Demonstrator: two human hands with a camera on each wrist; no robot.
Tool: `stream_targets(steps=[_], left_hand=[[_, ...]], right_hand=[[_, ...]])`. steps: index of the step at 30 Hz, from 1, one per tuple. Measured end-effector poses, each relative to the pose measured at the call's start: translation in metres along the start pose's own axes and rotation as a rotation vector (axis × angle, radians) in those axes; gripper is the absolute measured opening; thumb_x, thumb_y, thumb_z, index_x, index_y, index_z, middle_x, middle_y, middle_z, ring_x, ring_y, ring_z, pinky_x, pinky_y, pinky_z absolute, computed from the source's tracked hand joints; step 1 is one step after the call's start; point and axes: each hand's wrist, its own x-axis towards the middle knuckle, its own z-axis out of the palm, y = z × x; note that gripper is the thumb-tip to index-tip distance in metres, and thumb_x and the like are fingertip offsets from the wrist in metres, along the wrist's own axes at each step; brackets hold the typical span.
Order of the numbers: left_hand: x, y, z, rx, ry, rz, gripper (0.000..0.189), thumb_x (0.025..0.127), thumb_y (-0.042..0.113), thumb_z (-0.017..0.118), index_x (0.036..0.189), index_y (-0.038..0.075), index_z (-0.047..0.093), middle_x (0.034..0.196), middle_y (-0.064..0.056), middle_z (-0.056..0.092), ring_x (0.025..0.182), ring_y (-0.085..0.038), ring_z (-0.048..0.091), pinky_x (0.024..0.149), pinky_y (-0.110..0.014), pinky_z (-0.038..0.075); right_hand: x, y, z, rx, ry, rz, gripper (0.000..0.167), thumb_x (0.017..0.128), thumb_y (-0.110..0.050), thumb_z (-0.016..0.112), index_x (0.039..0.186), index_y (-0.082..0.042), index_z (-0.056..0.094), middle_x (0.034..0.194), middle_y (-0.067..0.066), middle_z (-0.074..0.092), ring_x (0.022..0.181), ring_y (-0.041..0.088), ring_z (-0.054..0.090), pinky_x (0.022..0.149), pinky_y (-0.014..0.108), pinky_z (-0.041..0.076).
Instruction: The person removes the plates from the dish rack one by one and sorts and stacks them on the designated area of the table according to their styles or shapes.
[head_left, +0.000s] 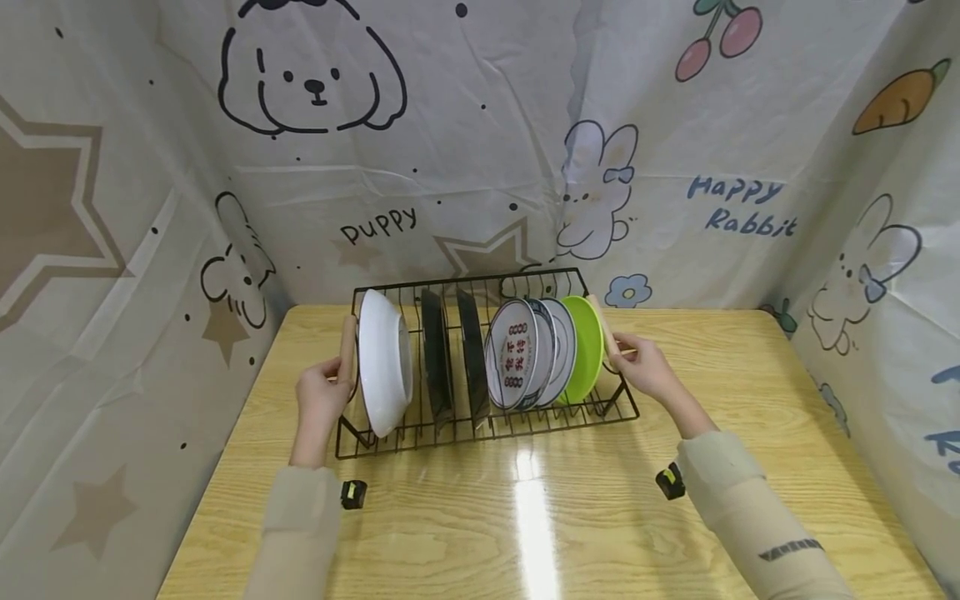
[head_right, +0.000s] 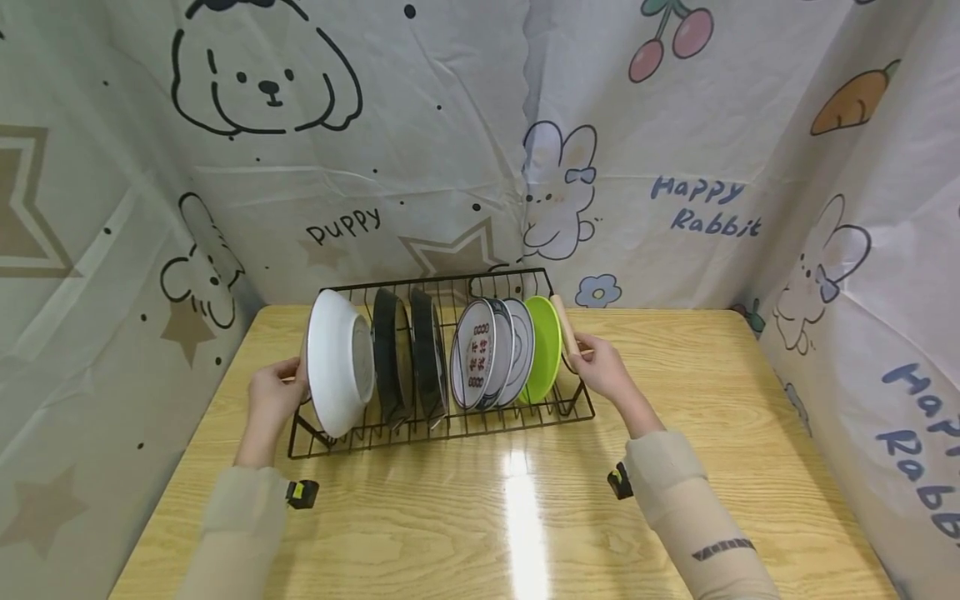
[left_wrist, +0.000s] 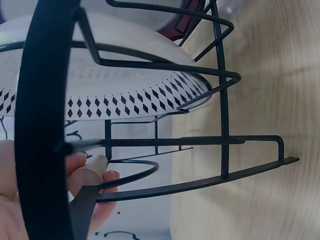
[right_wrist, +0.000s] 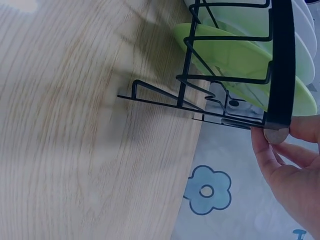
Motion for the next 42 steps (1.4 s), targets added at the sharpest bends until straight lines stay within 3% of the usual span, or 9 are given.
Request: stream_targets(steps=[20, 30, 42], left_hand=[[0.016, 0.016, 0.023, -0.009, -0.081, 0.013, 0.04, 0.081, -0.009, 0.053, 0.121, -0.014, 0.051, 0.108, -0.033, 0.056, 0.092, -0.039, 0.059, 0.061, -0.024, 0.049], [0.02, 0.024, 0.035, -0.003, -0.116, 0.007, 0.04, 0.083, -0.007, 0.049, 0.122, -0.012, 0.051, 0.111, -0.031, 0.055, 0.095, -0.037, 0.057, 0.071, -0.035, 0.052], [0.022, 0.034, 0.049, 0.011, -0.089, 0.052, 0.038, 0.078, -0.009, 0.049, 0.116, -0.011, 0.057, 0.102, -0.03, 0.059, 0.083, -0.034, 0.058, 0.061, -0.029, 0.049]], right_hand=[[-0.01, 0.014, -0.018, 0.002, 0.041, 0.025, 0.047, 0.091, -0.003, 0.048, 0.132, 0.015, 0.035, 0.116, 0.034, 0.05, 0.1, 0.042, 0.056, 0.081, 0.042, 0.05], [-0.013, 0.023, -0.026, 0.014, 0.044, 0.037, 0.047, 0.091, -0.004, 0.048, 0.132, 0.015, 0.034, 0.117, 0.035, 0.049, 0.102, 0.043, 0.055, 0.084, 0.045, 0.049], [-0.016, 0.031, -0.038, 0.006, 0.057, 0.036, 0.047, 0.091, -0.003, 0.048, 0.132, 0.016, 0.034, 0.118, 0.036, 0.049, 0.101, 0.044, 0.055, 0.084, 0.045, 0.048]])
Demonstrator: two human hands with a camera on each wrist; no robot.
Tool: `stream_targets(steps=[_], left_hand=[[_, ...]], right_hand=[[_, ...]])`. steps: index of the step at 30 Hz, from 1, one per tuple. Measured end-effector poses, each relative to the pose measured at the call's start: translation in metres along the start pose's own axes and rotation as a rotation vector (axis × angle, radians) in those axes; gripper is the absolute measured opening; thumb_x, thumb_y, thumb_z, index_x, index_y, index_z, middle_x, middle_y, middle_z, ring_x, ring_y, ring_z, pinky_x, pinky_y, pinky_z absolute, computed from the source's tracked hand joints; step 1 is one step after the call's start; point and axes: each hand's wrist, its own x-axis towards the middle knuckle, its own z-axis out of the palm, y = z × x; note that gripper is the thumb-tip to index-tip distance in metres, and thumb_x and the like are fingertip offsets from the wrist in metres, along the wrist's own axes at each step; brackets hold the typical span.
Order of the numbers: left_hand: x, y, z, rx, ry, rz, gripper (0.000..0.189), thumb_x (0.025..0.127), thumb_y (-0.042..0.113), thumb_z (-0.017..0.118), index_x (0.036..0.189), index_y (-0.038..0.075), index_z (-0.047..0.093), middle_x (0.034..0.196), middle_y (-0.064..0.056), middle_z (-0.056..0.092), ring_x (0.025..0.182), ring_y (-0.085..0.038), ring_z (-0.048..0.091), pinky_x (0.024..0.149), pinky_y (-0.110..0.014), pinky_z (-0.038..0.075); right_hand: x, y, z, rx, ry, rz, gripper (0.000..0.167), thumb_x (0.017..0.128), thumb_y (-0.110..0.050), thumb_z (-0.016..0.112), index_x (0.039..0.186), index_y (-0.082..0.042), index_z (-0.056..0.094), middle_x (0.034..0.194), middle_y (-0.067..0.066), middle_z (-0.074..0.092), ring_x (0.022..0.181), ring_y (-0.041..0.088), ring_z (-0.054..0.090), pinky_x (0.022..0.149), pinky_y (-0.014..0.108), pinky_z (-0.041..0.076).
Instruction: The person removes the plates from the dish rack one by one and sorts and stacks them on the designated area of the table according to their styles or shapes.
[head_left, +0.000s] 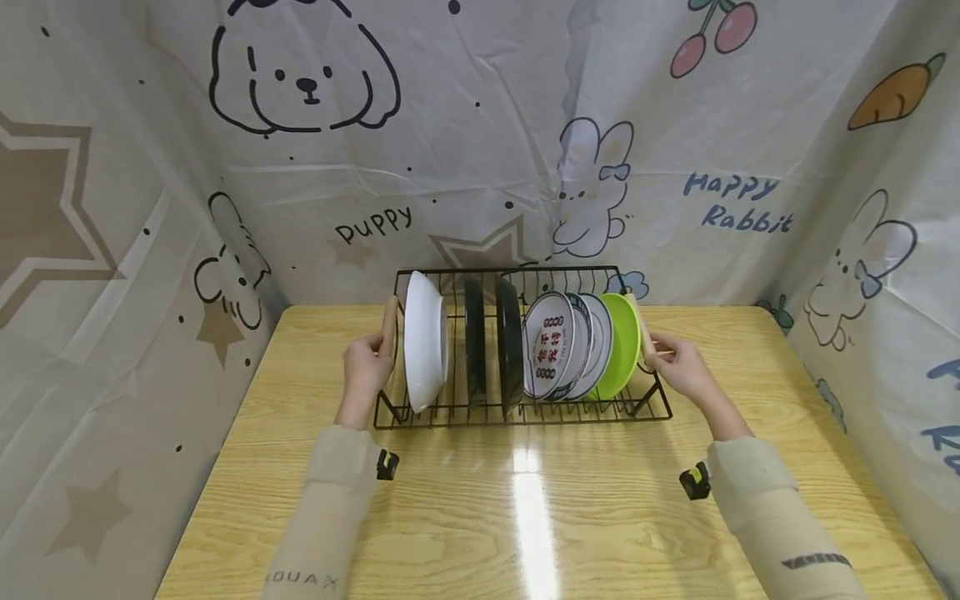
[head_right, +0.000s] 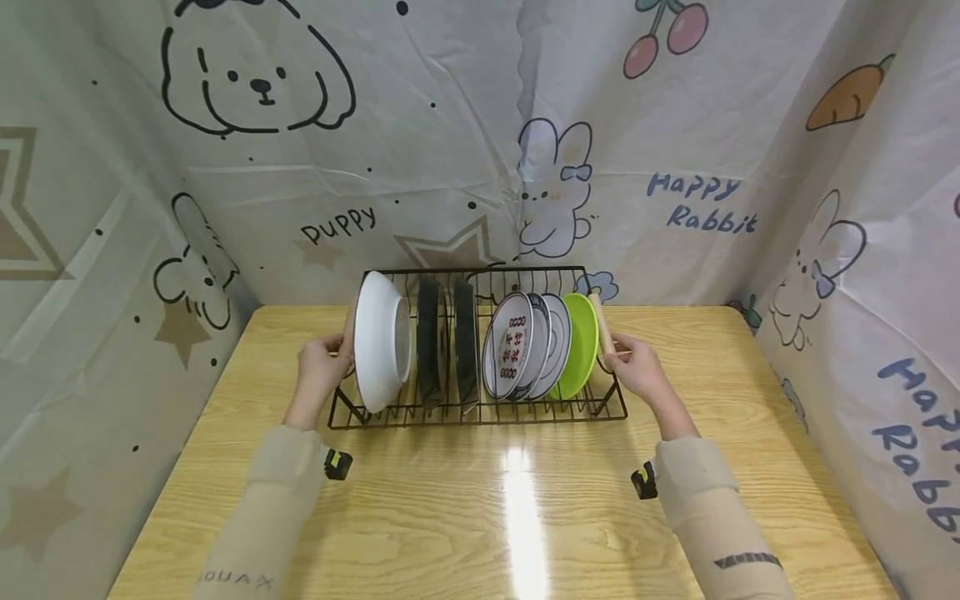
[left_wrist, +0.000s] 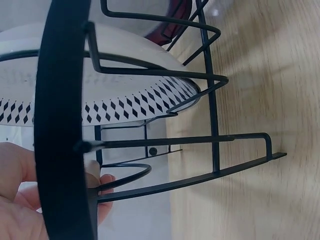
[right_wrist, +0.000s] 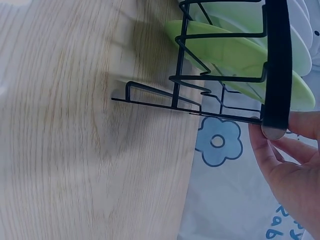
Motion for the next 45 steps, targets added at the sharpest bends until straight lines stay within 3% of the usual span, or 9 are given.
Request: stream_targets(steps=[5, 17, 25, 32, 45], left_hand=[[0.001, 0.002, 0.006, 0.001, -0.007, -0.003, 0.038, 0.081, -0.006, 0.05, 0.118, -0.01, 0.056, 0.105, -0.029, 0.059, 0.084, -0.034, 0.058, 0.063, -0.031, 0.05], [0.002, 0.015, 0.016, -0.031, -0.09, -0.064, 0.045, 0.082, -0.009, 0.049, 0.127, -0.009, 0.048, 0.122, -0.03, 0.051, 0.104, -0.038, 0.054, 0.082, -0.043, 0.05], [0.003, 0.018, 0.021, -0.024, -0.081, -0.038, 0.046, 0.077, -0.01, 0.048, 0.123, -0.009, 0.052, 0.116, -0.03, 0.055, 0.101, -0.038, 0.056, 0.079, -0.043, 0.051], [0.003, 0.022, 0.025, -0.029, -0.105, -0.057, 0.044, 0.08, -0.009, 0.05, 0.124, -0.008, 0.051, 0.116, -0.03, 0.055, 0.101, -0.038, 0.057, 0.078, -0.042, 0.052], [0.005, 0.026, 0.034, -0.036, -0.092, -0.027, 0.042, 0.079, -0.011, 0.05, 0.121, -0.01, 0.054, 0.113, -0.03, 0.057, 0.099, -0.038, 0.058, 0.076, -0.041, 0.053]], right_hand=[[-0.001, 0.002, -0.004, -0.018, 0.0, 0.017, 0.048, 0.092, -0.004, 0.047, 0.133, 0.015, 0.033, 0.119, 0.036, 0.048, 0.101, 0.043, 0.055, 0.084, 0.045, 0.047], [-0.002, 0.008, -0.017, -0.025, -0.015, 0.031, 0.05, 0.093, -0.008, 0.046, 0.136, 0.012, 0.03, 0.12, 0.035, 0.047, 0.104, 0.045, 0.053, 0.086, 0.048, 0.045], [-0.001, 0.01, -0.023, -0.007, -0.03, 0.052, 0.051, 0.094, -0.01, 0.047, 0.137, 0.011, 0.029, 0.124, 0.036, 0.044, 0.107, 0.046, 0.05, 0.089, 0.052, 0.043], [0.002, 0.014, -0.027, -0.005, -0.027, 0.07, 0.051, 0.094, -0.011, 0.046, 0.137, 0.012, 0.029, 0.125, 0.036, 0.042, 0.108, 0.046, 0.049, 0.09, 0.054, 0.041], [0.006, 0.015, -0.035, 0.037, -0.045, 0.134, 0.054, 0.096, -0.016, 0.045, 0.139, 0.009, 0.026, 0.13, 0.036, 0.038, 0.114, 0.047, 0.044, 0.096, 0.057, 0.035]])
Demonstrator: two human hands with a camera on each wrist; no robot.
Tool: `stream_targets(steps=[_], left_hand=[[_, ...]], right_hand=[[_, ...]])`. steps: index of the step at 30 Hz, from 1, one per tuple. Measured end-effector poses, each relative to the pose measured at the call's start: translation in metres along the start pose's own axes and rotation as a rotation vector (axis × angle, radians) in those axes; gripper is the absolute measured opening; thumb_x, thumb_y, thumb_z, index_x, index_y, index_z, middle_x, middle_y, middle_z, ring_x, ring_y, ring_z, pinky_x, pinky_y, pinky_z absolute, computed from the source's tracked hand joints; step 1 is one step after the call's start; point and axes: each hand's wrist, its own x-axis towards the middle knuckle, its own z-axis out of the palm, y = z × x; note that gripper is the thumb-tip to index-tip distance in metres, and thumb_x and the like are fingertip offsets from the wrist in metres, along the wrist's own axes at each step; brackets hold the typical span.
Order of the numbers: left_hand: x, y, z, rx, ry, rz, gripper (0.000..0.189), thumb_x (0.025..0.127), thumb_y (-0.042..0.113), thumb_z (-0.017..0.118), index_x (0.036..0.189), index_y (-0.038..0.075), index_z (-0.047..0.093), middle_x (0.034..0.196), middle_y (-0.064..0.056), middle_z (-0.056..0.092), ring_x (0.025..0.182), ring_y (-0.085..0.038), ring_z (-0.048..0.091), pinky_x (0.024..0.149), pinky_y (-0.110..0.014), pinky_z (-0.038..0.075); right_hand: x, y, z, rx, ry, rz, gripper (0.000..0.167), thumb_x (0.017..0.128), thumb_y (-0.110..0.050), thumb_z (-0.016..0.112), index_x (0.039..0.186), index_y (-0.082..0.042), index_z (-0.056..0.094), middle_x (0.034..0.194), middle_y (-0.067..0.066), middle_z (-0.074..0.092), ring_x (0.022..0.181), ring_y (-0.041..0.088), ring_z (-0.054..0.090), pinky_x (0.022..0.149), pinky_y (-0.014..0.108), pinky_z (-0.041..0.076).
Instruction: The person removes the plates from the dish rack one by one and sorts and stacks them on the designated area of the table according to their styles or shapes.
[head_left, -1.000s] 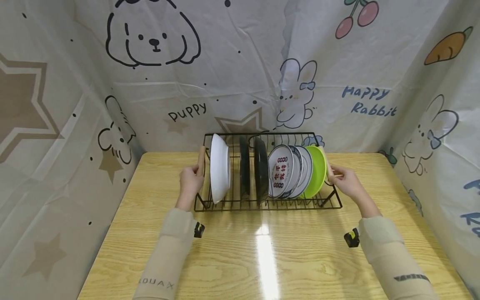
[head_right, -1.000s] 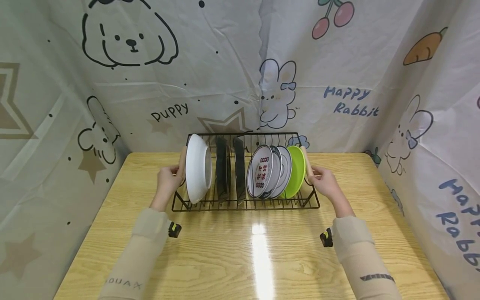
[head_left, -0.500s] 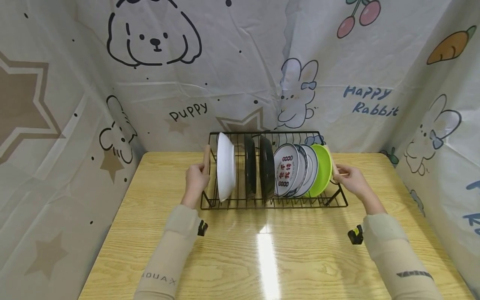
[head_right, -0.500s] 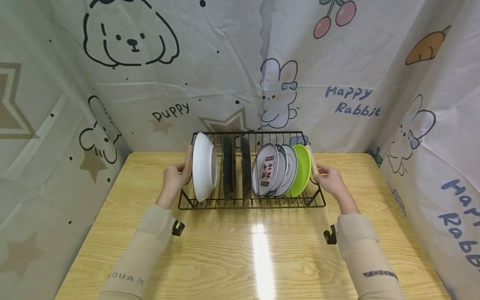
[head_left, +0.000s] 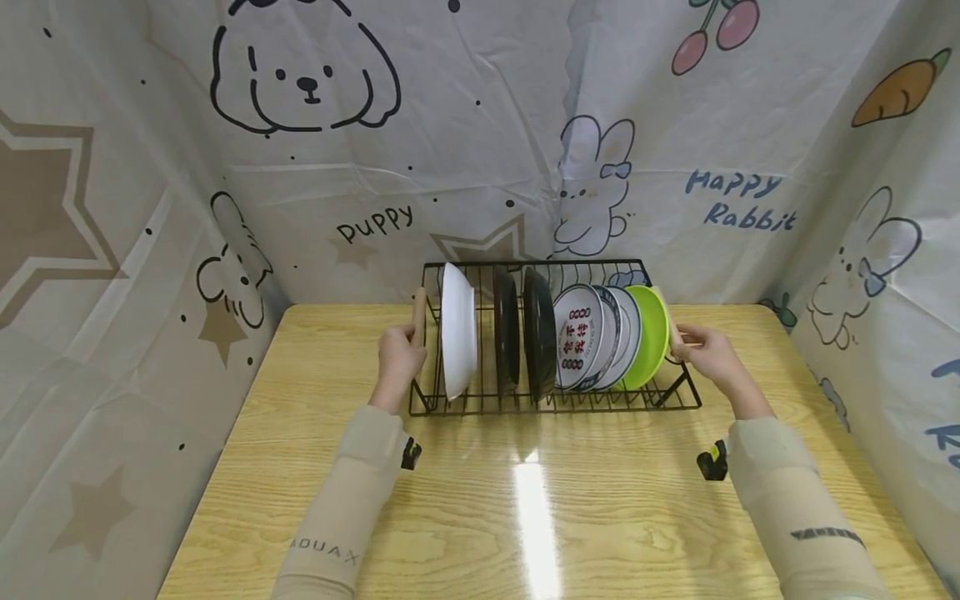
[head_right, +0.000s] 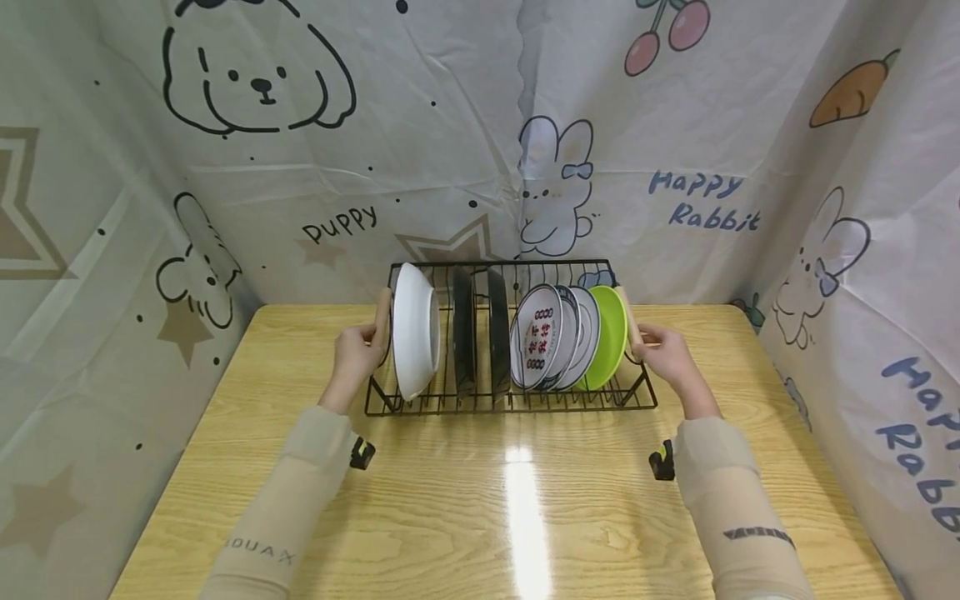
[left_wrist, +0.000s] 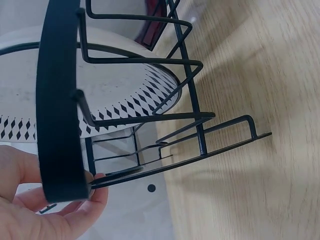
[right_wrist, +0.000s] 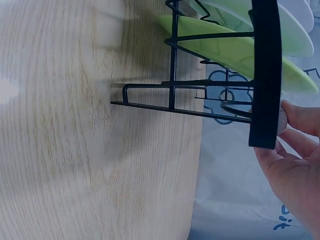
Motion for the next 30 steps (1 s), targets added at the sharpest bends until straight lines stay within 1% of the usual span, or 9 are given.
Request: stream_targets(steps=[5, 10, 12, 16, 21, 24, 30], left_hand=[[0.001, 0.002, 0.003, -0.009, -0.004, 0.01, 0.039, 0.08, -0.011, 0.051, 0.119, -0.01, 0.056, 0.113, -0.029, 0.057, 0.096, -0.037, 0.058, 0.075, -0.041, 0.052], [0.003, 0.003, 0.006, -0.002, -0.004, 0.014, 0.036, 0.079, -0.011, 0.051, 0.114, -0.009, 0.059, 0.109, -0.028, 0.059, 0.089, -0.035, 0.058, 0.07, -0.038, 0.051], [0.003, 0.003, 0.007, -0.001, 0.002, 0.018, 0.037, 0.078, -0.011, 0.051, 0.115, -0.009, 0.059, 0.108, -0.028, 0.059, 0.087, -0.034, 0.059, 0.067, -0.037, 0.052], [0.004, 0.005, 0.009, -0.003, 0.005, 0.017, 0.036, 0.077, -0.012, 0.051, 0.112, -0.008, 0.061, 0.109, -0.027, 0.059, 0.085, -0.033, 0.058, 0.066, -0.036, 0.05], [0.003, 0.007, 0.011, -0.017, -0.009, 0.004, 0.041, 0.079, -0.012, 0.05, 0.119, -0.01, 0.055, 0.112, -0.029, 0.057, 0.091, -0.036, 0.059, 0.069, -0.038, 0.053], [0.004, 0.007, 0.012, -0.012, -0.009, 0.012, 0.041, 0.079, -0.012, 0.049, 0.12, -0.01, 0.054, 0.111, -0.03, 0.057, 0.091, -0.037, 0.06, 0.069, -0.038, 0.053], [0.006, 0.007, 0.012, -0.012, -0.003, 0.035, 0.035, 0.079, -0.012, 0.052, 0.112, -0.007, 0.061, 0.108, -0.027, 0.06, 0.076, -0.029, 0.057, 0.061, -0.031, 0.048]], right_hand=[[0.002, 0.001, -0.002, 0.036, -0.004, 0.024, 0.055, 0.096, -0.017, 0.046, 0.14, 0.007, 0.025, 0.13, 0.035, 0.038, 0.115, 0.046, 0.043, 0.097, 0.057, 0.033], [0.004, 0.003, -0.005, 0.046, -0.007, 0.047, 0.055, 0.095, -0.015, 0.045, 0.141, 0.006, 0.023, 0.131, 0.034, 0.037, 0.116, 0.045, 0.042, 0.098, 0.056, 0.033], [0.005, 0.002, -0.006, 0.052, -0.007, 0.055, 0.055, 0.095, -0.015, 0.045, 0.141, 0.006, 0.023, 0.131, 0.034, 0.037, 0.116, 0.044, 0.042, 0.098, 0.056, 0.032], [0.007, 0.003, -0.008, 0.059, -0.009, 0.058, 0.056, 0.095, -0.016, 0.046, 0.141, 0.006, 0.023, 0.131, 0.035, 0.037, 0.116, 0.045, 0.041, 0.099, 0.056, 0.031], [0.008, 0.004, -0.011, 0.07, -0.016, 0.073, 0.056, 0.096, -0.017, 0.044, 0.142, 0.006, 0.021, 0.132, 0.035, 0.035, 0.118, 0.045, 0.041, 0.1, 0.056, 0.03], [0.008, 0.004, -0.012, 0.079, -0.018, 0.087, 0.056, 0.096, -0.017, 0.043, 0.142, 0.006, 0.022, 0.133, 0.035, 0.036, 0.117, 0.043, 0.041, 0.1, 0.055, 0.03], [0.01, 0.005, -0.013, 0.11, -0.028, 0.094, 0.056, 0.095, -0.017, 0.045, 0.141, 0.007, 0.024, 0.131, 0.035, 0.037, 0.116, 0.041, 0.041, 0.1, 0.052, 0.033]])
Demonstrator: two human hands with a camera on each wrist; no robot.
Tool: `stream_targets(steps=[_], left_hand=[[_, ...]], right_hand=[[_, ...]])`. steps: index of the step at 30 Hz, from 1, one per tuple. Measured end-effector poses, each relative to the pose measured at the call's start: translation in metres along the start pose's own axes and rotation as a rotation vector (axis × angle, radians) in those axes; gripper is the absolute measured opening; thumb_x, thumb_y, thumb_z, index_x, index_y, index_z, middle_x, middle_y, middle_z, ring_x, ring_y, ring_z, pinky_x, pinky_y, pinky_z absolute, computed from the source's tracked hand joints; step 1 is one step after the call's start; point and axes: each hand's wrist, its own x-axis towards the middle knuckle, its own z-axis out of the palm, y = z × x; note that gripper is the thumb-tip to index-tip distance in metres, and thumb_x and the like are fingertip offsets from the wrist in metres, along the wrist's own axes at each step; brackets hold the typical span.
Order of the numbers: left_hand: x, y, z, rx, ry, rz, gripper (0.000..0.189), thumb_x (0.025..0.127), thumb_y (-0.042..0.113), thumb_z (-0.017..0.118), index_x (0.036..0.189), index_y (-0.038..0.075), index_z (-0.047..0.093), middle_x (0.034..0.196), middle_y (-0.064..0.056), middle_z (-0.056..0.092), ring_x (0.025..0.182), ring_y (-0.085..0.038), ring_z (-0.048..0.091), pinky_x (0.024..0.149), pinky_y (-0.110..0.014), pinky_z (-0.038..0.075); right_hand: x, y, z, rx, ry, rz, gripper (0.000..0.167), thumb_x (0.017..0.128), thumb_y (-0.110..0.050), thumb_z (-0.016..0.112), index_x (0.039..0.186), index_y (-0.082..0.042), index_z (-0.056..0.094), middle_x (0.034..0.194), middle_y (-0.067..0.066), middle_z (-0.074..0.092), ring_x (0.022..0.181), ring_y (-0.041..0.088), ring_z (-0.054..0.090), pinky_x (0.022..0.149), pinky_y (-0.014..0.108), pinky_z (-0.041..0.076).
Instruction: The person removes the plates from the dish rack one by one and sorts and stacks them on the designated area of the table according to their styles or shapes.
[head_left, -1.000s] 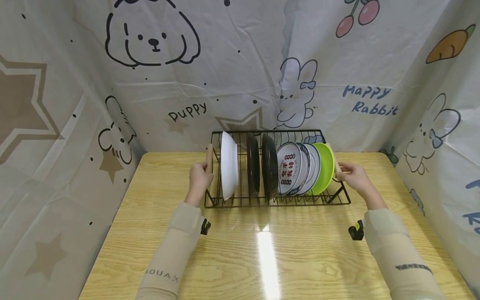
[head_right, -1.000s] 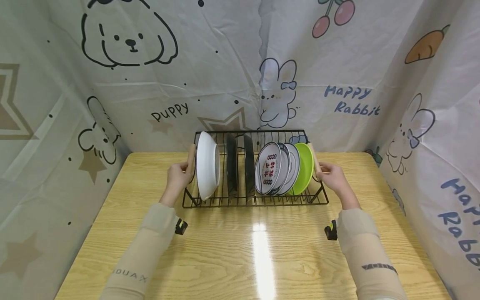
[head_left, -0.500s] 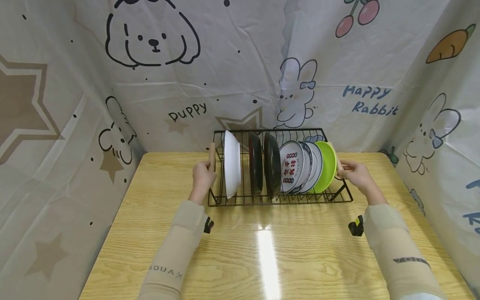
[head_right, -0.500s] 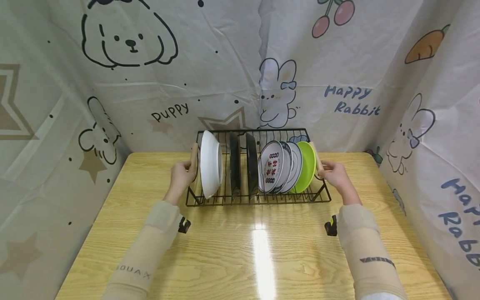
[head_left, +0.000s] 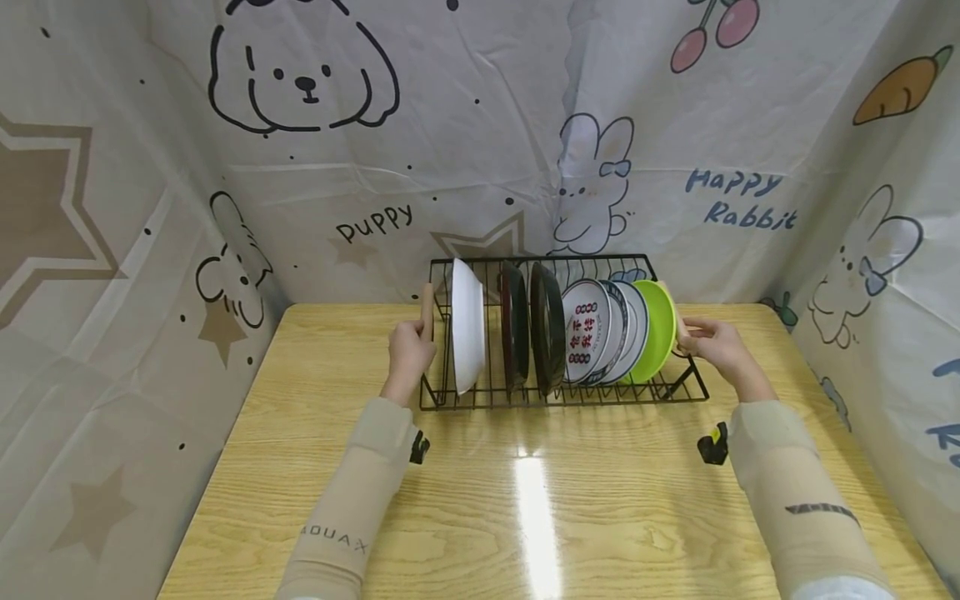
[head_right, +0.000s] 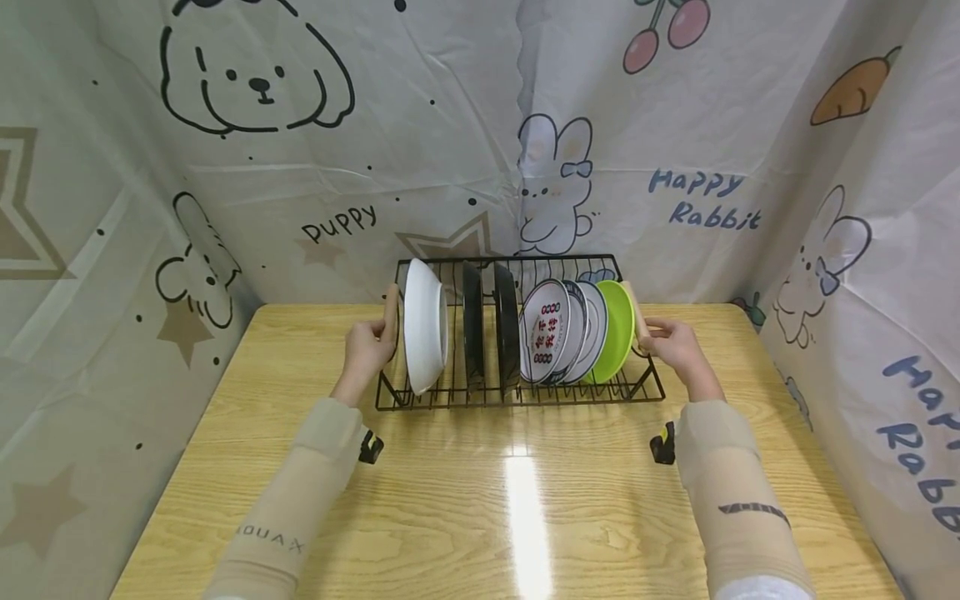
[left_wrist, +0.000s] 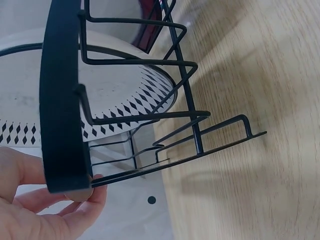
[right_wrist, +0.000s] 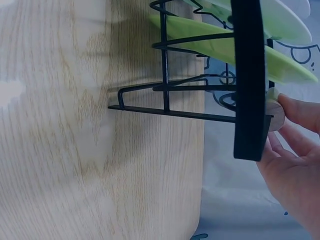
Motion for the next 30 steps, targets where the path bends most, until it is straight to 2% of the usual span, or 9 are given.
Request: stream_targets(steps=[4, 7, 9, 11, 14, 19, 22, 26, 30], left_hand=[[0.0, 0.0, -0.001, -0.014, 0.0, 0.014, 0.024, 0.08, -0.012, 0.052, 0.098, -0.005, 0.065, 0.102, -0.026, 0.062, 0.07, -0.026, 0.055, 0.061, -0.031, 0.048], [0.001, 0.0, -0.001, -0.022, -0.008, 0.013, 0.019, 0.081, -0.01, 0.053, 0.095, -0.005, 0.065, 0.1, -0.026, 0.062, 0.072, -0.026, 0.056, 0.067, -0.034, 0.051], [0.001, 0.0, -0.002, -0.017, -0.017, 0.014, 0.022, 0.082, -0.009, 0.054, 0.101, -0.005, 0.065, 0.103, -0.026, 0.062, 0.076, -0.028, 0.057, 0.072, -0.037, 0.051], [0.001, -0.001, -0.003, -0.006, -0.031, 0.024, 0.023, 0.083, -0.007, 0.055, 0.104, -0.005, 0.065, 0.104, -0.026, 0.062, 0.077, -0.028, 0.057, 0.072, -0.036, 0.051], [0.0, -0.003, -0.007, 0.01, -0.069, 0.047, 0.03, 0.084, -0.005, 0.056, 0.113, -0.006, 0.06, 0.109, -0.026, 0.06, 0.08, -0.03, 0.06, 0.071, -0.036, 0.052], [0.001, -0.01, -0.015, 0.018, -0.176, 0.066, 0.041, 0.088, -0.001, 0.053, 0.127, -0.008, 0.048, 0.117, -0.027, 0.053, 0.095, -0.035, 0.06, 0.076, -0.039, 0.052], [0.002, -0.011, -0.022, 0.048, -0.217, 0.069, 0.047, 0.088, 0.003, 0.054, 0.132, -0.008, 0.041, 0.125, -0.029, 0.047, 0.109, -0.04, 0.053, 0.086, -0.044, 0.048], [-0.002, 0.002, -0.031, 0.008, -0.153, 0.079, 0.054, 0.088, 0.009, 0.055, 0.137, -0.005, 0.036, 0.136, -0.027, 0.038, 0.121, -0.041, 0.041, 0.094, -0.046, 0.042], [-0.012, 0.023, -0.037, -0.192, -0.066, 0.126, 0.047, 0.09, 0.014, 0.056, 0.133, -0.001, 0.044, 0.132, -0.02, 0.045, 0.118, -0.034, 0.047, 0.092, -0.042, 0.045]], right_hand=[[0.001, -0.001, -0.003, 0.014, -0.028, 0.011, 0.057, 0.095, -0.017, 0.046, 0.142, 0.006, 0.022, 0.132, 0.034, 0.036, 0.111, 0.033, 0.048, 0.1, 0.049, 0.035], [0.001, -0.001, -0.006, 0.044, -0.054, 0.03, 0.059, 0.095, -0.017, 0.047, 0.143, 0.005, 0.021, 0.128, 0.027, 0.042, 0.098, 0.016, 0.055, 0.092, 0.036, 0.044], [0.002, -0.002, -0.007, 0.077, -0.071, 0.041, 0.059, 0.095, -0.016, 0.049, 0.143, 0.005, 0.021, 0.119, 0.017, 0.051, 0.088, 0.005, 0.054, 0.083, 0.027, 0.047], [0.002, -0.003, -0.009, 0.111, -0.086, 0.051, 0.06, 0.094, -0.015, 0.05, 0.142, 0.005, 0.021, 0.107, 0.004, 0.055, 0.083, 0.002, 0.053, 0.073, 0.02, 0.047], [0.003, -0.004, -0.01, 0.139, -0.105, 0.057, 0.059, 0.094, -0.013, 0.05, 0.142, 0.006, 0.021, 0.094, -0.007, 0.055, 0.079, 0.003, 0.052, 0.069, 0.02, 0.046], [0.004, -0.006, -0.01, 0.162, -0.125, 0.06, 0.06, 0.094, -0.012, 0.05, 0.142, 0.007, 0.02, 0.09, -0.007, 0.055, 0.074, 0.004, 0.05, 0.068, 0.02, 0.046], [0.004, -0.006, -0.01, 0.17, -0.125, 0.056, 0.06, 0.093, -0.011, 0.05, 0.142, 0.007, 0.02, 0.089, -0.006, 0.055, 0.071, 0.004, 0.049, 0.066, 0.019, 0.045], [0.004, -0.004, -0.011, 0.17, -0.121, 0.045, 0.059, 0.094, -0.011, 0.048, 0.142, 0.007, 0.019, 0.089, -0.006, 0.054, 0.07, 0.004, 0.047, 0.064, 0.019, 0.044], [0.003, -0.002, -0.011, 0.166, -0.115, 0.04, 0.058, 0.095, -0.011, 0.047, 0.142, 0.007, 0.019, 0.089, -0.007, 0.054, 0.07, 0.003, 0.047, 0.063, 0.018, 0.044]])
